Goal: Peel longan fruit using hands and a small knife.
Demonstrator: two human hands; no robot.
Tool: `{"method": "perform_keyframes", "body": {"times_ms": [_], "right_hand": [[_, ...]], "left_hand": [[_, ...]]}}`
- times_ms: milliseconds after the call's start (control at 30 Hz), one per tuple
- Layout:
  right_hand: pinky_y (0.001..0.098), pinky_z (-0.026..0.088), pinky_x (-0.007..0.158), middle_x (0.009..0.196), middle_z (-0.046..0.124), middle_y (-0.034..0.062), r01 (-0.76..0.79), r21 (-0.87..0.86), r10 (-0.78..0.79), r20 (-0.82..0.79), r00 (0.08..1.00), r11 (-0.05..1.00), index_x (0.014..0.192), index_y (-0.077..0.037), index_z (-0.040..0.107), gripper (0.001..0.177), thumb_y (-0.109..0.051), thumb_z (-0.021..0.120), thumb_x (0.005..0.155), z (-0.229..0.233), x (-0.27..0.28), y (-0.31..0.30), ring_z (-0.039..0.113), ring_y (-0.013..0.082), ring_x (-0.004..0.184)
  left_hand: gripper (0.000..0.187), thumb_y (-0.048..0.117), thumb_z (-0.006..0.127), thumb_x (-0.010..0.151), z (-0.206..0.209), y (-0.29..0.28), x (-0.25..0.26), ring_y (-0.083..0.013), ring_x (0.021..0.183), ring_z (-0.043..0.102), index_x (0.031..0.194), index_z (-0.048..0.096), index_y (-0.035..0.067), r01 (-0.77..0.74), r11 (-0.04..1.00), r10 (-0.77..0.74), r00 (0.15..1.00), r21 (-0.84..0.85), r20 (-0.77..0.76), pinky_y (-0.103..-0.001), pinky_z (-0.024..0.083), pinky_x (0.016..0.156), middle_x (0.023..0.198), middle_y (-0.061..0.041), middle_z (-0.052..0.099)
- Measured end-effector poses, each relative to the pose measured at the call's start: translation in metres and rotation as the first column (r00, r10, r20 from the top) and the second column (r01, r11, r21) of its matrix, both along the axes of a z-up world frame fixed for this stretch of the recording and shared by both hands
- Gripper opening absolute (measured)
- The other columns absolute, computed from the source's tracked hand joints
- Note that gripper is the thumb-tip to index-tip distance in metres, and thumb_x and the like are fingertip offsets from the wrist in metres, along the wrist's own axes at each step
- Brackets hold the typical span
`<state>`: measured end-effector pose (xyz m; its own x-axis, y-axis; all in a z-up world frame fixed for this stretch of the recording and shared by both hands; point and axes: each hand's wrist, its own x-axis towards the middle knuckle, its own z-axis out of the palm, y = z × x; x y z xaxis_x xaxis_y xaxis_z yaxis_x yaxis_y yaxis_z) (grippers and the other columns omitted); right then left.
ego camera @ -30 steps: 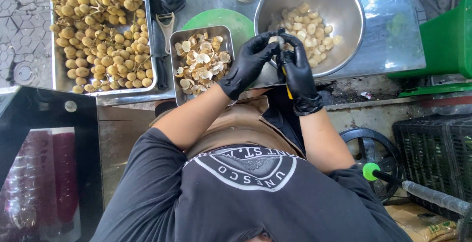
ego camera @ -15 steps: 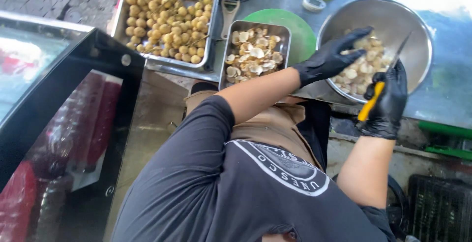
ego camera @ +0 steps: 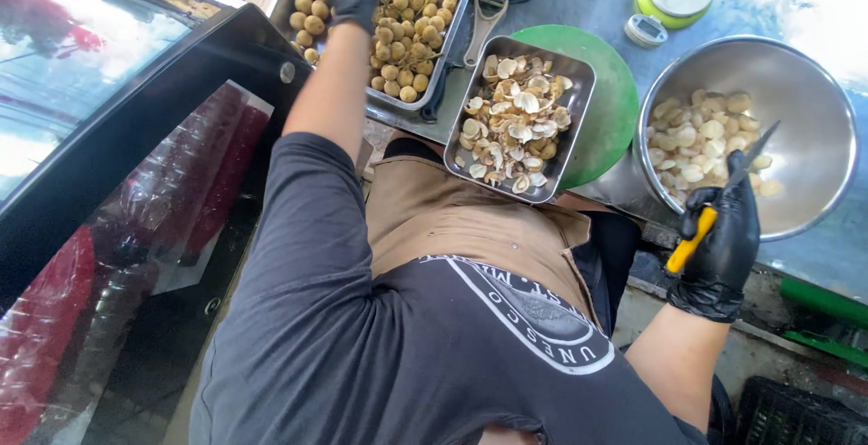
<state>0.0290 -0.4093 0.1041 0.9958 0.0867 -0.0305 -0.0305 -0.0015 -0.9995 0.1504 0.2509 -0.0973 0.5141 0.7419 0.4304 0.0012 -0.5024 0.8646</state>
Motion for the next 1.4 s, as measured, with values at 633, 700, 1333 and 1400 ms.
{"method": "perform_keyframes", "body": {"times_ms": [633,700,1333,1400], "right_hand": [[0.0185,0.041,0.057,0.091,0.063,0.0063,-0.416,-0.004,0.416,-0.051,0.908,0.909,0.159,-0.005,0.044,0.049,-0.014,0.043,0.111,-0.029,-0.002,0.079,0.048,0.0056,0.061],[0.019,0.04,0.056,0.091,0.063,0.0068,-0.449,-0.034,0.445,-0.079,0.892,0.893,0.161,-0.006,0.042,0.051,-0.012,0.044,0.11,-0.04,0.002,0.085,0.047,0.0058,0.06],[0.0386,0.056,0.085,0.104,0.076,0.014,-0.555,-0.615,0.643,-0.099,0.759,0.561,0.126,-0.008,0.067,0.042,-0.034,0.068,0.092,-0.018,-0.03,0.139,0.074,0.0253,0.092],[0.0375,0.056,0.082,0.099,0.076,0.0114,-0.601,-0.609,0.69,-0.118,0.714,0.517,0.118,-0.009,0.071,0.039,-0.034,0.071,0.089,-0.005,-0.039,0.135,0.073,0.0231,0.088]], "left_hand": [[0.042,0.023,0.073,0.091,-0.012,0.054,-0.055,-0.0332,0.111,0.069,0.129,0.067,0.007,0.228,0.924,0.293,0.094,0.307,-0.951,-0.046,0.059,0.085,0.122,-0.015,0.071],[0.046,0.024,0.074,0.089,0.001,0.046,-0.054,-0.034,0.107,0.07,0.128,0.063,0.004,0.142,0.935,0.286,0.237,0.325,-0.928,-0.046,0.059,0.083,0.118,-0.017,0.071],[0.044,0.029,0.066,0.098,0.017,0.031,-0.071,-0.0391,0.117,0.066,0.133,0.059,0.003,0.173,0.941,0.203,0.404,0.292,-0.892,-0.051,0.055,0.095,0.123,-0.023,0.069],[0.052,0.031,0.067,0.095,0.065,-0.003,-0.083,-0.0378,0.122,0.06,0.138,0.053,0.005,0.204,0.924,0.239,0.349,0.323,-0.906,-0.05,0.054,0.095,0.131,-0.022,0.062]]}}
